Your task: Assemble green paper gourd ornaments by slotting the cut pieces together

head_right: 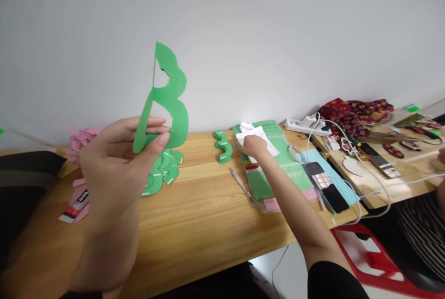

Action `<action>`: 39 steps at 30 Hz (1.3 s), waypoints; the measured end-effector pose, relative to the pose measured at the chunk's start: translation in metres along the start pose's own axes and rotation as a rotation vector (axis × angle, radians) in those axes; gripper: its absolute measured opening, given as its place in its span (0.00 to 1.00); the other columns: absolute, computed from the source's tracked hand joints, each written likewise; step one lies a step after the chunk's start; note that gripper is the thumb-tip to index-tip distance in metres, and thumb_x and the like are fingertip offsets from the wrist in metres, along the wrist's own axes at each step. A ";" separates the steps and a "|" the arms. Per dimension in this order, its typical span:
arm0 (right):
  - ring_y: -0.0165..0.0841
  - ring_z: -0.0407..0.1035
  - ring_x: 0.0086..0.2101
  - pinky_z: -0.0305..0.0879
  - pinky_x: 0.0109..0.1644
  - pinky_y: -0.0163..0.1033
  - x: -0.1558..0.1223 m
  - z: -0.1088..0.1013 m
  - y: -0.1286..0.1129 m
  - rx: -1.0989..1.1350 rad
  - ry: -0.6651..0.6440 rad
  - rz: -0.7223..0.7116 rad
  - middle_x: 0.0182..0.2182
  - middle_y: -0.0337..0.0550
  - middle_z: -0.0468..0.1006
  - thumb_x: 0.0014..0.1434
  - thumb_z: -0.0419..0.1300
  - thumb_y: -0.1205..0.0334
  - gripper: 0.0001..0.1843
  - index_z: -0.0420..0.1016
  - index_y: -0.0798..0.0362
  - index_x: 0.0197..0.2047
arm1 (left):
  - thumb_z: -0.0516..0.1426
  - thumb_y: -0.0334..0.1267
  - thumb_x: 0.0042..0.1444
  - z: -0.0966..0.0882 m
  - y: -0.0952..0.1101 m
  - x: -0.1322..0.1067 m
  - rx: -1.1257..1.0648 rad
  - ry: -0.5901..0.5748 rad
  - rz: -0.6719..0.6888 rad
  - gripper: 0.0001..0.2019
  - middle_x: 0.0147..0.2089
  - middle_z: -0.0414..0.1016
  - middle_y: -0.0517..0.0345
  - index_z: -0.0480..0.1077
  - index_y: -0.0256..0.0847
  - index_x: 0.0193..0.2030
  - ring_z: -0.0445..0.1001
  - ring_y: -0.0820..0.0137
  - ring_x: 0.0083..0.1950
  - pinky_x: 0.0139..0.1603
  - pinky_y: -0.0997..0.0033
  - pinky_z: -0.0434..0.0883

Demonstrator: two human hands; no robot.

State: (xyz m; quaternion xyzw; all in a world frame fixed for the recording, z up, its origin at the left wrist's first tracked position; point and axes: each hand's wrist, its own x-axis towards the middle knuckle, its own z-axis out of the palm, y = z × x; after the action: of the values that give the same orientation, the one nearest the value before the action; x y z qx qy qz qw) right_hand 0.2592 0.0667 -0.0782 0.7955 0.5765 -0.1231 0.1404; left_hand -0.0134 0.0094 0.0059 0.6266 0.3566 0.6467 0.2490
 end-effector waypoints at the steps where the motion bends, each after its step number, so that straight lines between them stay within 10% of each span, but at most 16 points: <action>1: 0.38 0.71 0.48 0.71 0.50 0.50 0.000 -0.002 0.003 0.015 -0.009 -0.002 0.53 0.49 0.72 0.64 0.58 0.56 0.19 0.69 0.54 0.55 | 0.64 0.29 0.52 0.000 0.000 0.000 -0.004 0.003 0.000 0.10 0.37 0.80 0.63 0.76 0.45 0.40 0.79 0.73 0.38 0.38 0.74 0.80; 10: 0.37 0.72 0.46 0.72 0.48 0.48 -0.007 -0.022 0.048 0.162 -0.056 0.017 0.51 0.48 0.73 0.64 0.58 0.55 0.18 0.70 0.55 0.54 | 0.64 0.27 0.51 0.001 0.000 0.001 -0.046 0.003 -0.007 0.11 0.37 0.81 0.63 0.77 0.45 0.40 0.80 0.74 0.38 0.38 0.77 0.79; 21: 0.38 0.71 0.48 0.71 0.50 0.49 -0.017 0.023 -0.015 0.185 0.087 0.093 0.53 0.51 0.72 0.63 0.59 0.56 0.20 0.69 0.56 0.55 | 0.64 0.29 0.52 0.001 0.001 -0.001 -0.075 -0.011 -0.002 0.09 0.38 0.81 0.62 0.78 0.45 0.40 0.79 0.73 0.38 0.39 0.75 0.80; 30: 0.37 0.72 0.46 0.72 0.49 0.48 -0.011 -0.019 0.051 0.638 -0.077 0.144 0.51 0.49 0.73 0.64 0.58 0.56 0.19 0.69 0.55 0.55 | 0.64 0.28 0.51 0.000 0.000 0.000 -0.070 0.009 -0.001 0.11 0.37 0.81 0.64 0.78 0.47 0.40 0.79 0.74 0.38 0.39 0.76 0.80; 39: 0.38 0.71 0.47 0.71 0.49 0.49 -0.012 0.006 0.086 0.879 -0.065 0.275 0.52 0.49 0.72 0.64 0.58 0.56 0.19 0.69 0.55 0.56 | 0.65 0.28 0.51 0.002 0.000 0.000 -0.117 -0.006 -0.014 0.10 0.37 0.81 0.62 0.78 0.46 0.39 0.80 0.72 0.37 0.40 0.72 0.81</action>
State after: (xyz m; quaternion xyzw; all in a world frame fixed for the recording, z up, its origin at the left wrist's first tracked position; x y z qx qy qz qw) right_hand 0.3370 0.0284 -0.0720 0.8443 0.3542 -0.3611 -0.1771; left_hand -0.0117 0.0094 0.0055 0.6104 0.3218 0.6627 0.2909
